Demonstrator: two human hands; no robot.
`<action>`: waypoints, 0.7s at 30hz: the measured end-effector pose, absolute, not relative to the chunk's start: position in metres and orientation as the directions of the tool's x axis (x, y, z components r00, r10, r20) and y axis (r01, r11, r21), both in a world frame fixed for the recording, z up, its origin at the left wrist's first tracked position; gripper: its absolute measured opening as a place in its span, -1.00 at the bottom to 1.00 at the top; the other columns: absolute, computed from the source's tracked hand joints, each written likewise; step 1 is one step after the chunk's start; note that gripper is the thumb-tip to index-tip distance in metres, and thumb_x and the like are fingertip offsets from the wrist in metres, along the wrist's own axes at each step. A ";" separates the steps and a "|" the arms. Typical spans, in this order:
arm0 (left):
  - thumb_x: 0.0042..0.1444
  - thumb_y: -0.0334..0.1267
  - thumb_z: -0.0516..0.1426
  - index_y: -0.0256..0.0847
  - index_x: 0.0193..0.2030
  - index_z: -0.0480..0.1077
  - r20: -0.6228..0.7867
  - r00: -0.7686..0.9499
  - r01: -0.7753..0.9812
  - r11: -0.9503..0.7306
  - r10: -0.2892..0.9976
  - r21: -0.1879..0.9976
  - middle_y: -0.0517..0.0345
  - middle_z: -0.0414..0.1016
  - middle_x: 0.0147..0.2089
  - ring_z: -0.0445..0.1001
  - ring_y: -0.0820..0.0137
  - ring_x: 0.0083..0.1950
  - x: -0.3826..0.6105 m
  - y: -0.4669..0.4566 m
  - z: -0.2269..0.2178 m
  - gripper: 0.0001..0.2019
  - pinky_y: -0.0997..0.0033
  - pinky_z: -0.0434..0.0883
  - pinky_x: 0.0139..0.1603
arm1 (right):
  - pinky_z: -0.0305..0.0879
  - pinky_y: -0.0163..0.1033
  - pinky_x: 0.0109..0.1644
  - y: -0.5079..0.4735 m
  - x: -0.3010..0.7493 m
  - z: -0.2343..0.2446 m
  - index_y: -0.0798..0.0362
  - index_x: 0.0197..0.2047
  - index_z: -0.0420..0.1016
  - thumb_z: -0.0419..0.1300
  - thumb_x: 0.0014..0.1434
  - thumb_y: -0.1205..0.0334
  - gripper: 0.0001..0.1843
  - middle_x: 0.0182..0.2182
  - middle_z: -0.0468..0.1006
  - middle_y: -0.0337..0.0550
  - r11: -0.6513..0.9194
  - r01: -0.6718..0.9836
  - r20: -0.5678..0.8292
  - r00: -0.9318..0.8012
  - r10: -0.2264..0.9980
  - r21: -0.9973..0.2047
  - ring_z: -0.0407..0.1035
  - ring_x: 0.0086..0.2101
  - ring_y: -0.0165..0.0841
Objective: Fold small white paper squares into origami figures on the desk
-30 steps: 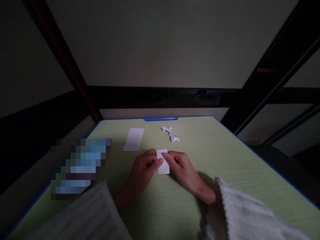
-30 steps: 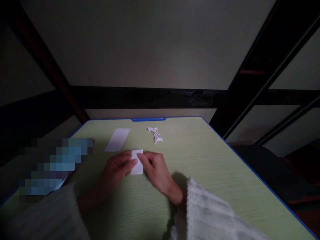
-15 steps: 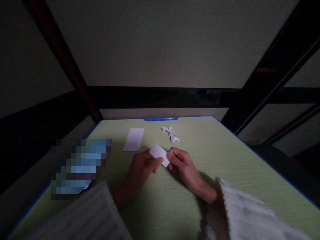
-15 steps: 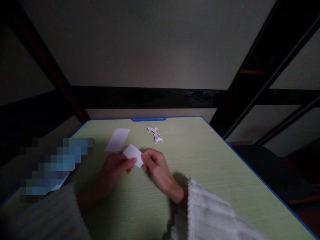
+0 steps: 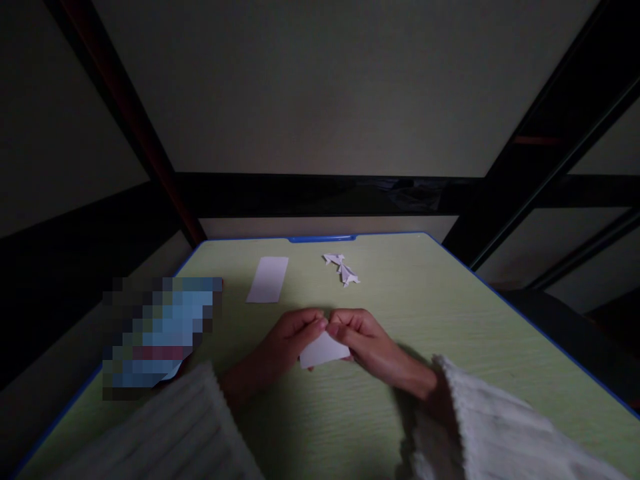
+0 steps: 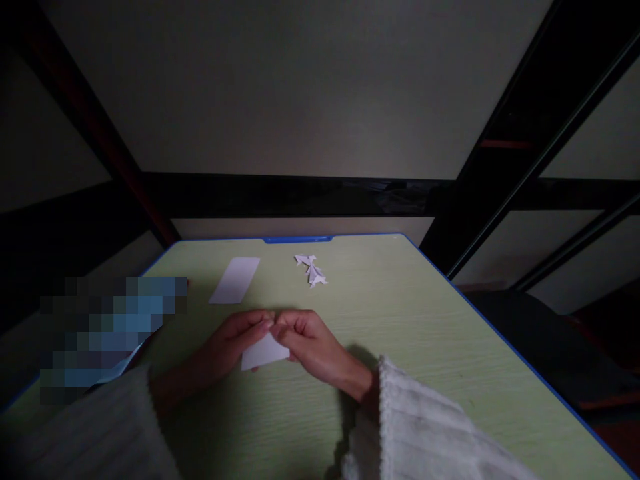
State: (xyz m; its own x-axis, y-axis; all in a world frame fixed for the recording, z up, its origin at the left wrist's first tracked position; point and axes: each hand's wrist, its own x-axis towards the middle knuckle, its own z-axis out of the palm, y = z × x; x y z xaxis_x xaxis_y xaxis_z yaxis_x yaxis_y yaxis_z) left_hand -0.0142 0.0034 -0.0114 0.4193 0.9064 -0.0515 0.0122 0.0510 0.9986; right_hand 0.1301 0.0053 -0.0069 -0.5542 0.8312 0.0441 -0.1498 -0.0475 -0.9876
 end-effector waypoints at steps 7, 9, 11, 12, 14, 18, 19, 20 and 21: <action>0.00 -0.17 -0.01 -0.28 -0.47 0.35 0.001 0.477 0.039 -0.023 0.879 0.999 0.26 0.25 -0.59 0.20 0.56 -0.58 -0.010 -0.004 -0.008 -0.77 0.61 0.12 -0.61 | -0.22 -0.43 -0.68 0.013 0.129 -0.016 0.14 -0.67 0.19 0.11 -0.03 0.15 -0.69 -0.78 0.10 -0.43 -0.145 -0.272 0.009 -0.495 0.869 -0.951 -0.07 -0.74 -0.62; 0.00 -0.18 0.00 -0.28 -0.45 0.37 -0.003 0.460 0.015 -0.004 0.888 1.000 0.26 0.26 -0.59 0.19 0.57 -0.58 -0.011 -0.003 -0.011 -0.77 0.60 0.12 -0.60 | -0.22 -0.43 -0.68 0.013 0.130 -0.016 0.15 -0.67 0.21 0.13 -0.04 0.17 -0.70 -0.79 0.11 -0.42 -0.151 -0.273 0.013 -0.518 0.855 -0.950 -0.06 -0.74 -0.62; -0.02 -0.16 0.01 -0.27 -0.45 0.37 -0.043 0.457 -0.046 0.072 0.889 0.996 0.26 0.27 -0.59 0.20 0.56 -0.60 -0.012 -0.002 -0.014 -0.78 0.59 0.13 -0.61 | -0.19 -0.44 -0.67 0.012 0.129 -0.015 0.16 -0.66 0.24 0.13 -0.04 0.18 -0.71 -0.79 0.14 -0.41 -0.171 -0.311 0.029 -0.548 0.836 -0.935 -0.02 -0.73 -0.62; -0.03 -0.16 0.03 -0.27 -0.47 0.36 -0.065 0.454 -0.089 0.118 0.889 0.989 0.26 0.27 -0.59 0.20 0.56 -0.60 -0.012 -0.002 -0.016 -0.78 0.58 0.14 -0.61 | -0.16 -0.44 -0.67 0.011 0.129 -0.014 0.16 -0.66 0.24 0.14 -0.04 0.18 -0.72 -0.78 0.15 -0.40 -0.185 -0.343 0.040 -0.556 0.830 -0.921 0.00 -0.73 -0.62; -0.09 -0.17 0.08 -0.26 -0.52 0.35 -0.091 0.427 -0.191 0.188 0.900 0.963 0.27 0.26 -0.61 0.20 0.56 -0.61 -0.011 -0.001 -0.017 -0.82 0.58 0.14 -0.61 | -0.10 -0.45 -0.66 0.008 0.127 -0.011 0.15 -0.68 0.23 0.17 -0.07 0.21 -0.72 -0.78 0.17 -0.39 -0.213 -0.416 0.054 -0.543 0.838 -0.884 0.04 -0.72 -0.61; -0.20 -0.22 0.15 -0.25 -0.60 0.32 -0.115 0.387 -0.367 0.267 0.915 0.891 0.27 0.25 -0.62 0.21 0.54 -0.58 -0.007 -0.003 -0.009 -0.86 0.57 0.17 -0.60 | -0.11 -0.50 -0.69 0.002 0.123 -0.003 0.16 -0.70 0.23 0.21 -0.13 0.29 -0.74 -0.78 0.17 -0.40 -0.277 -0.557 0.002 -0.448 0.894 -0.783 0.00 -0.73 -0.65; -0.20 -0.26 0.15 -0.25 -0.61 0.32 -0.113 0.382 -0.390 0.271 0.917 0.880 0.26 0.25 -0.62 0.21 0.53 -0.57 -0.006 -0.003 -0.006 -0.87 0.57 0.18 -0.59 | -0.11 -0.51 -0.70 0.002 0.122 -0.003 0.16 -0.69 0.24 0.21 -0.14 0.30 -0.76 -0.78 0.17 -0.40 -0.296 -0.588 -0.014 -0.435 0.900 -0.753 -0.01 -0.73 -0.65; -0.20 -0.29 0.15 -0.25 -0.61 0.32 -0.106 0.373 -0.421 0.270 0.922 0.866 0.26 0.25 -0.61 0.21 0.53 -0.57 -0.006 -0.003 -0.003 -0.89 0.56 0.18 -0.59 | -0.10 -0.52 -0.70 0.002 0.122 -0.002 0.16 -0.69 0.24 0.21 -0.15 0.31 -0.76 -0.78 0.17 -0.40 -0.312 -0.618 -0.022 -0.430 0.902 -0.721 -0.02 -0.73 -0.65; -0.18 -0.32 0.14 -0.25 -0.61 0.32 -0.097 0.358 -0.455 0.265 0.929 0.851 0.25 0.26 -0.61 0.22 0.52 -0.57 -0.006 -0.003 -0.001 -0.91 0.56 0.18 -0.58 | -0.07 -0.53 -0.69 0.003 0.122 -0.002 0.15 -0.69 0.23 0.21 -0.15 0.32 -0.77 -0.78 0.16 -0.40 -0.324 -0.651 -0.024 -0.425 0.905 -0.686 -0.01 -0.72 -0.65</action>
